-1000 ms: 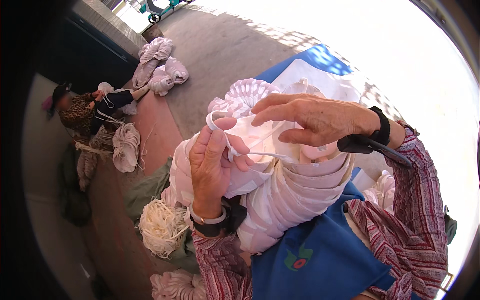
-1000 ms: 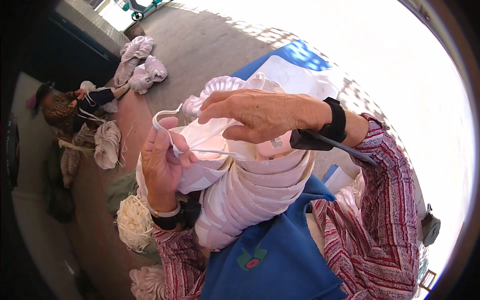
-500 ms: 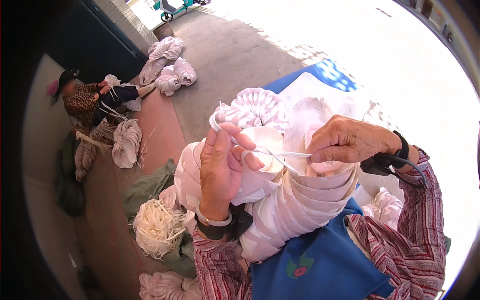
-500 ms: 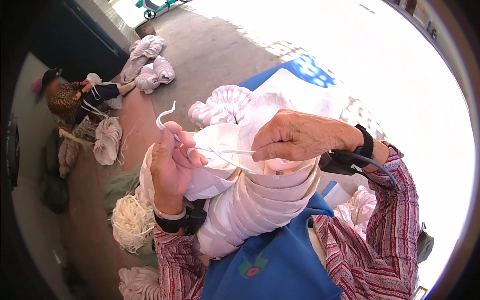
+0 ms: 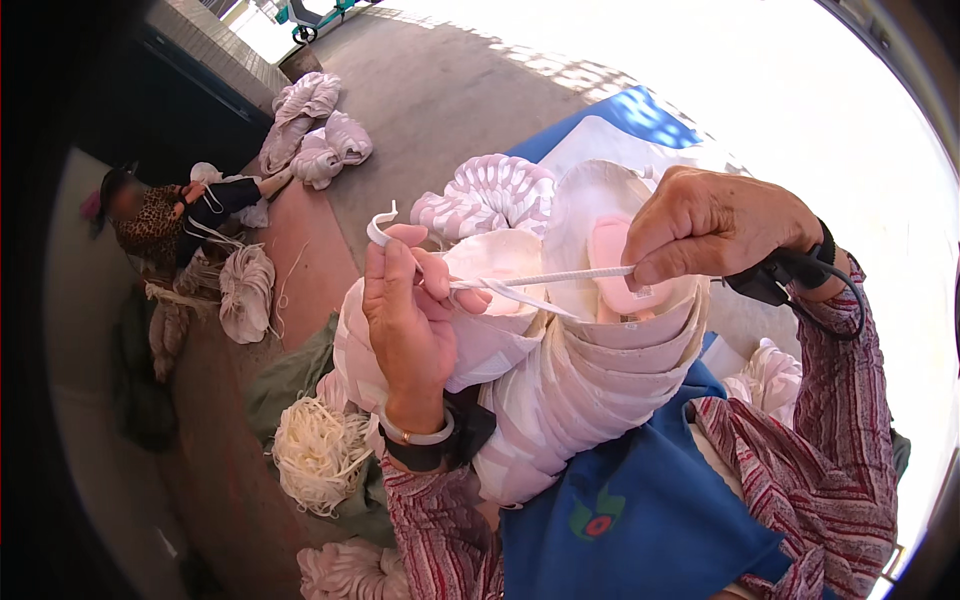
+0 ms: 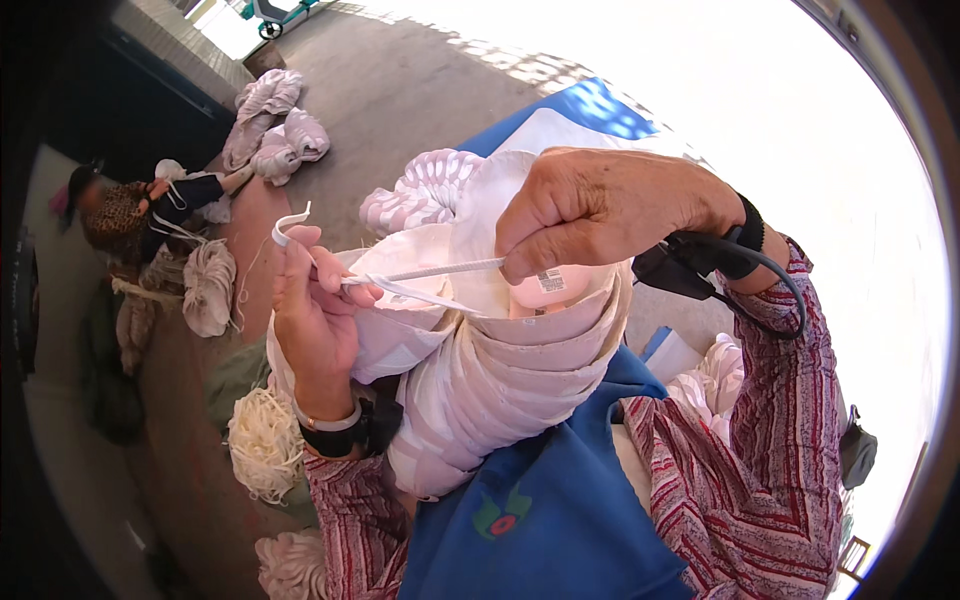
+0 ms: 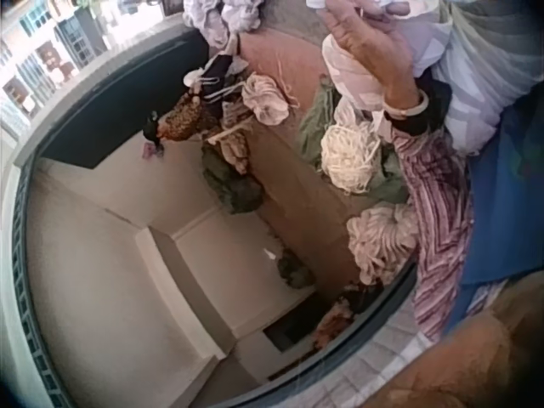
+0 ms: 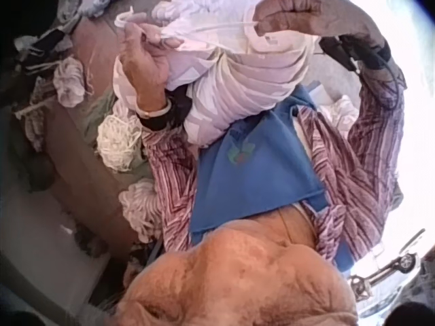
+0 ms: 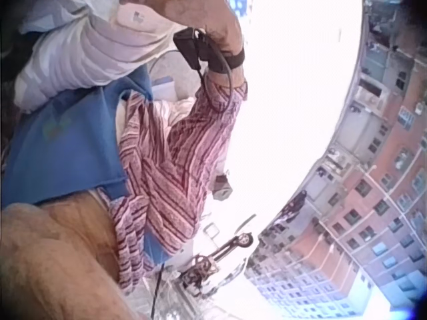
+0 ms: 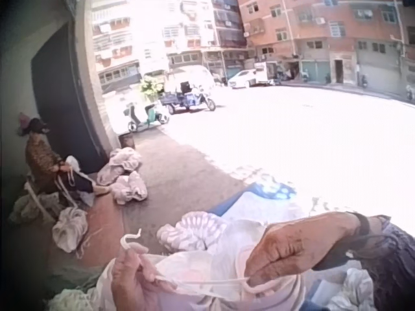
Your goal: The person picks up a shoe and threads a lace through the eyelets by hand, pulling it through and crossing it over. They continue threading the lace through the remaining eyelets before setting the shoe down and repeating the process.
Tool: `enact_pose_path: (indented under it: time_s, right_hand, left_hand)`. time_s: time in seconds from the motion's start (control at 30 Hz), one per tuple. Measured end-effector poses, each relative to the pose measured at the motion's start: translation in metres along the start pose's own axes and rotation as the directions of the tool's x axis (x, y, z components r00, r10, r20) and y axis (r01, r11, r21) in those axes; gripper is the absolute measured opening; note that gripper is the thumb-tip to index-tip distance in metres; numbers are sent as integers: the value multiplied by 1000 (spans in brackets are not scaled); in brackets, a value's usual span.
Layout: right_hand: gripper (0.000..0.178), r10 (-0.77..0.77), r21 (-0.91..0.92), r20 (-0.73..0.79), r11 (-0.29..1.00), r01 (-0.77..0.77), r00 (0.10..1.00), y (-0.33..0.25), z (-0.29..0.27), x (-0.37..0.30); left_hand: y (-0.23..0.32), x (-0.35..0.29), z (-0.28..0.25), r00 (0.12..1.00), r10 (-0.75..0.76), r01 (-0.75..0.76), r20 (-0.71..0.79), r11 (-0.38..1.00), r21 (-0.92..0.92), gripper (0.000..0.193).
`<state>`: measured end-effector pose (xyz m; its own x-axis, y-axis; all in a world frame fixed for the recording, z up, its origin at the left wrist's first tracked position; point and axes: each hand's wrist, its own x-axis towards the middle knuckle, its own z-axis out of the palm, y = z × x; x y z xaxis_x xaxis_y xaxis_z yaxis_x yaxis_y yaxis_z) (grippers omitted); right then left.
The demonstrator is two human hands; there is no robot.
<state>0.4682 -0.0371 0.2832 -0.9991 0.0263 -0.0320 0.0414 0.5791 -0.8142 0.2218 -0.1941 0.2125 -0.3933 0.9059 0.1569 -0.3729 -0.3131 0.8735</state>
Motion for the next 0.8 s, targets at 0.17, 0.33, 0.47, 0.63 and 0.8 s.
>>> enact_pose_path:
  time_s: [0.17,0.33,0.47,0.63,0.8]
  right_hand:
    - [23,-3,103,-235,994,28,972,-1,-5,5]
    - [24,-100,-8,-337,995,104,936,-5,4,22]
    - [22,-192,-130,-416,980,151,889,-10,3,50]
    - [17,-398,-362,-394,896,259,828,-16,2,77]
    - [15,-519,-540,-443,805,245,731,-3,10,105]
  left_hand:
    - [-1,-6,4,998,18,-24,64,996,90,30]
    - [4,-10,10,988,-4,-25,155,982,185,31]
    - [12,-18,10,956,-204,127,209,935,331,30]
    - [19,-20,26,904,-279,62,325,835,547,31]
    - [18,-19,21,929,-300,117,219,796,593,31]
